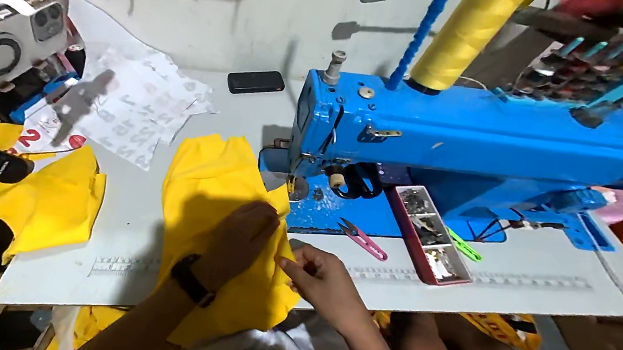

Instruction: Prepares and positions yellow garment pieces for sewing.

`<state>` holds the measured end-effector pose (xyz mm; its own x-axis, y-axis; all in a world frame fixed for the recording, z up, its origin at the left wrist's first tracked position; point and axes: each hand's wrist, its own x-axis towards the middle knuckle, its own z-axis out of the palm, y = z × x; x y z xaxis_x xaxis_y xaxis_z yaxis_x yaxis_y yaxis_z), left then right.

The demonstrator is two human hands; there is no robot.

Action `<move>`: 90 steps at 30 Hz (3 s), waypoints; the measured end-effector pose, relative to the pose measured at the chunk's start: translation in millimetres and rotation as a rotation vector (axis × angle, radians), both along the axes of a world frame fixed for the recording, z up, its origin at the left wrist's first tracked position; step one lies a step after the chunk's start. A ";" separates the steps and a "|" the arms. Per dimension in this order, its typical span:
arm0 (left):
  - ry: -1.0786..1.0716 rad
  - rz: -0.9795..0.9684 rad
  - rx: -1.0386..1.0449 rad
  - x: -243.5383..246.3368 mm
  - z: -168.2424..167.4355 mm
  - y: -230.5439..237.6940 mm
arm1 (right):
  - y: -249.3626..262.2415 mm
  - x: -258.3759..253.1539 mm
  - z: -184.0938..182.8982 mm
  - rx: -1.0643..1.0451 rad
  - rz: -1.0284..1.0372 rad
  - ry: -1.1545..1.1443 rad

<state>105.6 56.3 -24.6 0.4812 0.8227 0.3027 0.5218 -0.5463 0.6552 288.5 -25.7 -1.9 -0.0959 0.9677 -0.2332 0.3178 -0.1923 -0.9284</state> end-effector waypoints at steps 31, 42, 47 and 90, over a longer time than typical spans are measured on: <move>0.226 -0.288 0.036 -75.6 19.3 -48.6 | 59.9 -23.7 0.6 -0.081 -0.117 0.011; 0.214 -0.327 0.197 -59.6 18.8 -46.2 | 48.7 -0.5 3.2 -0.028 -0.008 -0.324; 0.307 -0.212 0.330 -33.6 24.5 -6.8 | 45.2 -4.9 3.7 -0.011 -0.001 -0.395; 0.286 -0.282 0.273 -26.1 -12.0 -11.6 | 18.9 21.8 -4.3 0.039 0.096 -0.232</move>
<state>79.5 44.6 -36.6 0.7696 0.5570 0.3122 0.4666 -0.8243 0.3206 310.4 -6.9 -6.2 -0.1363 0.9653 -0.2228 0.5382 -0.1167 -0.8347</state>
